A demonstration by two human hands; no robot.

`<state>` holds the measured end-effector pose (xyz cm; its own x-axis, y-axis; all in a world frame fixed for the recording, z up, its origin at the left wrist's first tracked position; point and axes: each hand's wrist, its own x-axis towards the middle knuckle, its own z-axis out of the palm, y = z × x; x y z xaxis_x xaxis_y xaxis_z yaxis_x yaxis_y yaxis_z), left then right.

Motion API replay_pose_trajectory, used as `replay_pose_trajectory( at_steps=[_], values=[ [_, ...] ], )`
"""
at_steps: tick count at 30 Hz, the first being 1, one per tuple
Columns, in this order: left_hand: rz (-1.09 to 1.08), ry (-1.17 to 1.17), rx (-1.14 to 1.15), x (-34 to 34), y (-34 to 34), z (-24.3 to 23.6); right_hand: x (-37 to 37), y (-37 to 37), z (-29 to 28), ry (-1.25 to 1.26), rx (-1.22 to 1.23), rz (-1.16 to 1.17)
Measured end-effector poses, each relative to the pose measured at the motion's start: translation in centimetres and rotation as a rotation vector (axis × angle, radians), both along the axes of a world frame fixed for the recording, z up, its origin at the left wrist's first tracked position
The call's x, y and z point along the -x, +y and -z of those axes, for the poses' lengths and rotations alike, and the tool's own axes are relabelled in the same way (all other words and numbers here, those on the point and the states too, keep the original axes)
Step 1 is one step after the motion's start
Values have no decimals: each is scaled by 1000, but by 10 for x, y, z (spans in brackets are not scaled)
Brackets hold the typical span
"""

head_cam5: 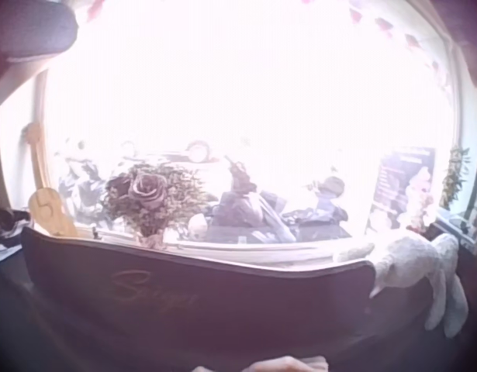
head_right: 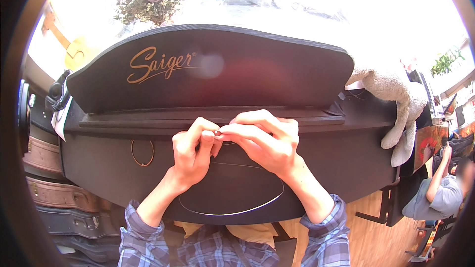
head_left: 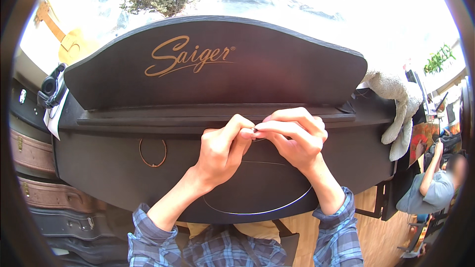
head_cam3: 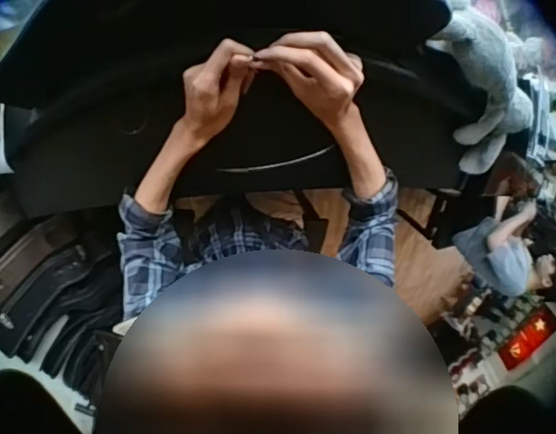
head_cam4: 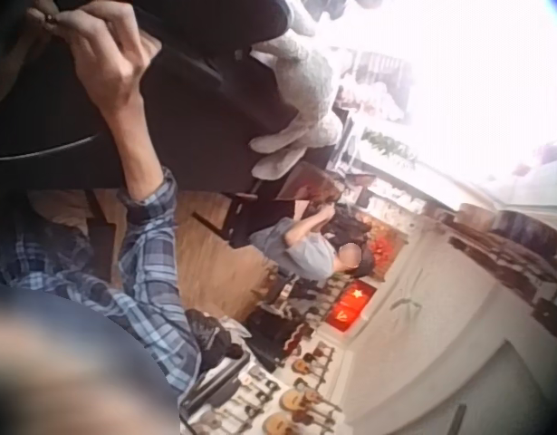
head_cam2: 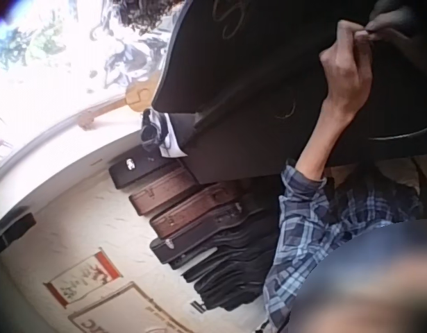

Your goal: The person shapes a thin copper wire into a circular loop by hand, then picks up a longer silver wire and begins bending it into a similar loop. The person works over a black piano lid in a room with stacked instrument cases.

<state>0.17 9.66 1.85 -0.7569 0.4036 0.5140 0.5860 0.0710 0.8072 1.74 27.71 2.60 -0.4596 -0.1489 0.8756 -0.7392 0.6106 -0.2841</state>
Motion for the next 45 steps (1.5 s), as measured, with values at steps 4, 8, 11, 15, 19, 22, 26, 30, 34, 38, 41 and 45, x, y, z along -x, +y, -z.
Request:
replay_pose_trajectory(
  at_steps=[4,8,11,15,19,22,26,30,34,38,41,45],
  values=[
    [24,-44,-21,-2,0,-1,-3,-2,0,-82,-9,34],
    [60,-104,-62,-2,-1,-2,-1,-6,4,-66,38,8],
    [132,-161,-114,-1,-4,-3,0,-5,6,-26,30,-9],
    [117,-46,-11,0,-5,-3,-3,2,7,-53,-111,-28],
    [131,-76,-28,1,-6,-4,-3,3,8,9,-121,-1],
    [124,-100,-14,1,-6,-4,0,-2,8,36,-86,-1],
    [124,-132,10,1,-7,-3,-1,-6,5,12,-65,7],
    [118,-104,2,1,-4,-3,-1,-6,2,-36,-50,7],
    [111,-135,-8,-1,-1,-5,-2,-3,3,-86,43,-3],
    [100,-176,16,-3,1,-5,-2,-3,6,-157,187,-53],
    [75,-105,55,-4,2,-4,-2,-3,6,-192,212,-61],
    [6,127,4,-2,1,-3,-6,-3,4,-280,184,-14]
  ],
)
